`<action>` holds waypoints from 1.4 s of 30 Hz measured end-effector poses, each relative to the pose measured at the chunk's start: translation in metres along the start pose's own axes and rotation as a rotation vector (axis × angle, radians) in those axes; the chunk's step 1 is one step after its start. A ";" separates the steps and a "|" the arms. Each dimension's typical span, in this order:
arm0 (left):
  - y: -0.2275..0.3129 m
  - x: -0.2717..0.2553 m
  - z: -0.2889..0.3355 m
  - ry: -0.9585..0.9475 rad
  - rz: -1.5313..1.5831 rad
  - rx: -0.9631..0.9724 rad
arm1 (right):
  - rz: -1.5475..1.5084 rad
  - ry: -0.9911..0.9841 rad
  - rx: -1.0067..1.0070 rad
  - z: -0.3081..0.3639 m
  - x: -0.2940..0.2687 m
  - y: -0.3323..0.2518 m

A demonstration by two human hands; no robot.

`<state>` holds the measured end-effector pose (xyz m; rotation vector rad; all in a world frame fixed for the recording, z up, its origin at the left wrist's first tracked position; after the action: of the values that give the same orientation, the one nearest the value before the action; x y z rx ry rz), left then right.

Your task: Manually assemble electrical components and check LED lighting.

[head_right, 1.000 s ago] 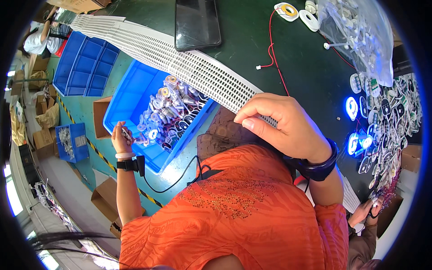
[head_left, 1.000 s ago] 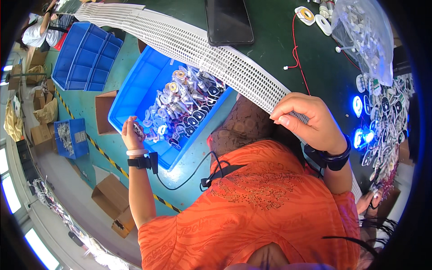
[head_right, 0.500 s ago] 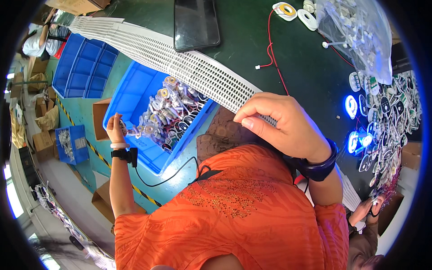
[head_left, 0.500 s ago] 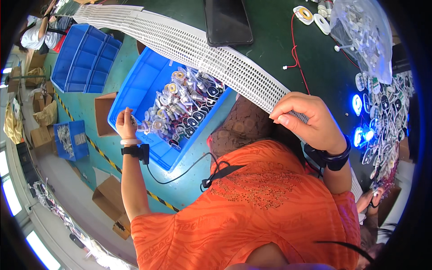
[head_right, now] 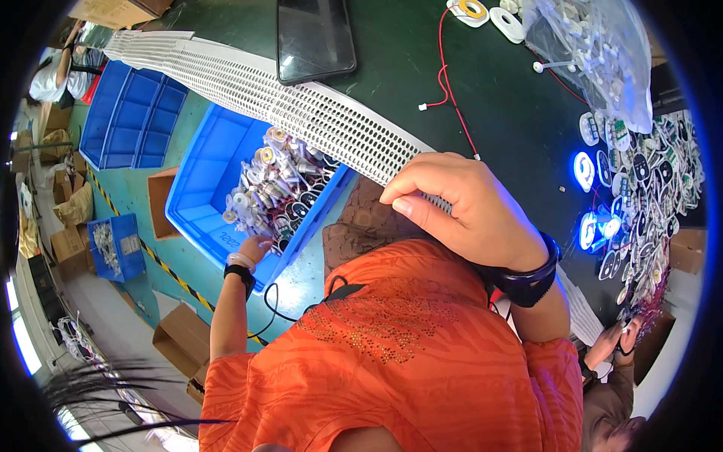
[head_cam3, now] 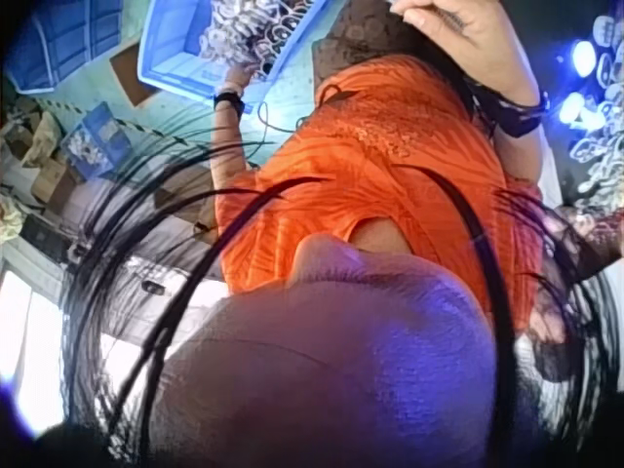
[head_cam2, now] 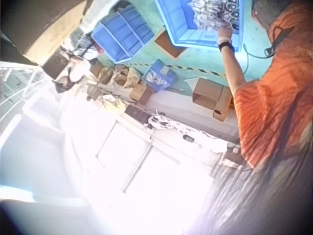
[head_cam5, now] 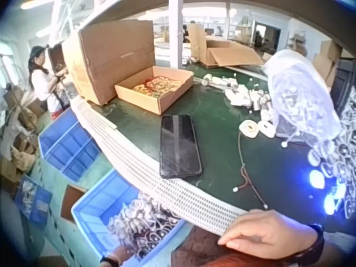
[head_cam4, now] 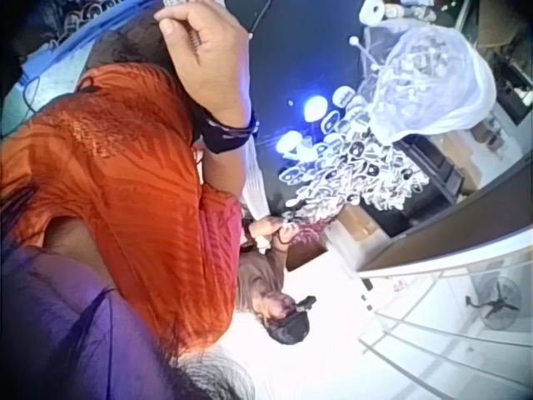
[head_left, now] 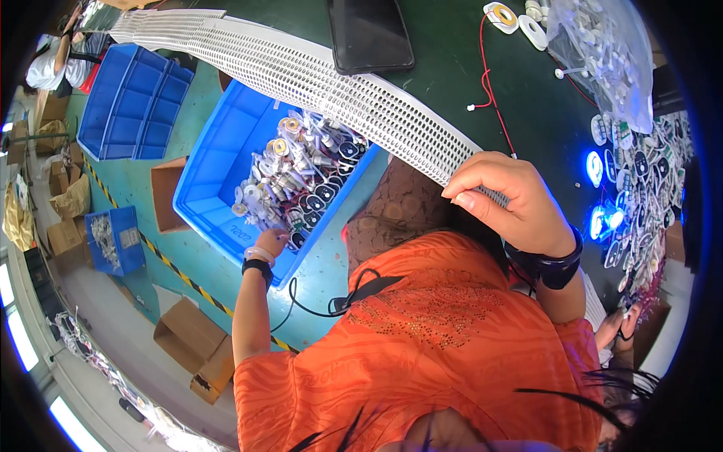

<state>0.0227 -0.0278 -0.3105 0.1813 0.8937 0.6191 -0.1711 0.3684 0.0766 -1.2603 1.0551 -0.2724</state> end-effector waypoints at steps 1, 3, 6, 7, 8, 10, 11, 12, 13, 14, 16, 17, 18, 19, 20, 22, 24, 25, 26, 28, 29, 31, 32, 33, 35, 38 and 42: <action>-0.006 0.000 0.001 0.002 0.001 -0.005 | 0.006 0.000 -0.002 0.000 0.000 0.000; -0.017 -0.014 0.001 0.141 0.224 -0.141 | 0.012 -0.001 -0.023 0.001 -0.001 -0.001; 0.017 -0.055 0.009 0.242 0.262 -0.021 | 0.045 0.027 -0.071 0.003 0.000 -0.006; 0.036 -0.072 0.019 0.282 0.213 0.012 | 0.053 0.030 -0.114 0.000 -0.001 -0.005; 0.048 -0.084 0.023 0.299 0.195 0.067 | 0.025 0.046 -0.139 -0.002 0.000 -0.003; 0.084 -0.102 0.025 0.282 0.321 0.211 | 0.001 0.081 -0.187 -0.003 -0.003 0.005; 0.119 -0.115 0.031 0.282 0.439 0.274 | -0.008 0.093 -0.215 -0.002 -0.006 0.008; 0.153 -0.129 0.044 0.261 0.395 0.323 | -0.001 0.106 -0.214 0.004 -0.007 0.005; 0.182 -0.144 0.057 0.252 0.349 0.362 | -0.002 0.110 -0.221 0.010 -0.005 0.000; 0.213 -0.154 0.071 0.216 0.311 0.426 | -0.056 0.070 -0.240 0.015 -0.003 -0.003; 0.255 -0.163 0.098 0.117 0.226 0.527 | -0.100 0.010 -0.268 0.035 -0.004 -0.016; 0.271 -0.167 0.105 0.059 0.175 0.571 | -0.097 0.012 -0.255 0.045 -0.008 -0.017; 0.288 -0.170 0.112 0.017 0.106 0.610 | -0.028 0.047 -0.247 0.056 -0.014 -0.017; 0.308 -0.174 0.119 -0.009 0.050 0.638 | 0.041 0.085 -0.239 0.068 -0.022 -0.016; 0.325 -0.178 0.124 -0.025 0.004 0.682 | 0.060 0.117 -0.242 0.082 -0.032 -0.015; 0.356 -0.182 0.131 -0.073 -0.084 0.744 | 0.188 0.196 -0.097 0.108 -0.053 -0.004; 0.391 -0.186 0.143 -0.152 -0.135 0.842 | 0.228 0.306 -0.015 0.134 -0.080 0.002; 0.399 -0.186 0.144 -0.175 -0.120 0.900 | 0.250 0.381 0.071 0.148 -0.095 0.006; 0.401 -0.181 0.137 -0.303 -0.325 0.644 | 0.354 0.477 0.137 0.166 -0.107 0.009; 0.430 -0.184 0.139 -0.254 -0.298 0.836 | 0.649 0.684 0.311 0.198 -0.130 0.012; 0.449 -0.186 0.146 -0.204 -0.244 1.012 | 0.765 0.801 0.322 0.219 -0.141 0.016; 0.485 -0.184 0.149 -0.176 -0.197 1.204 | 0.999 1.094 0.430 0.263 -0.159 0.020; 0.504 -0.182 0.151 -0.163 -0.214 1.238 | 1.119 1.131 0.523 0.283 -0.164 0.022; 0.520 -0.181 0.152 -0.149 -0.229 1.271 | 1.237 1.161 0.617 0.299 -0.166 0.024; 0.548 -0.174 0.153 -0.185 -0.260 1.294 | 1.191 1.113 0.804 0.327 -0.162 0.038; 0.577 -0.164 0.154 -0.251 -0.315 1.346 | 1.062 1.044 1.026 0.340 -0.160 0.053; 0.599 -0.154 0.149 -0.295 -0.338 1.313 | 0.858 1.009 1.019 0.341 -0.168 0.053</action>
<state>-0.1902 0.3854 0.1240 1.2343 0.8935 -0.3891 -0.0185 0.7204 0.0915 0.3841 1.8393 -0.6835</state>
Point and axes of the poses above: each hand's wrist, its own z-axis away from the middle knuckle, its own x-axis out of the palm, y = z × x, the point moved 4 cm from there along -z, towards the middle knuckle, and after that the axes turned 6 degrees about y, right-handed, at the moved point
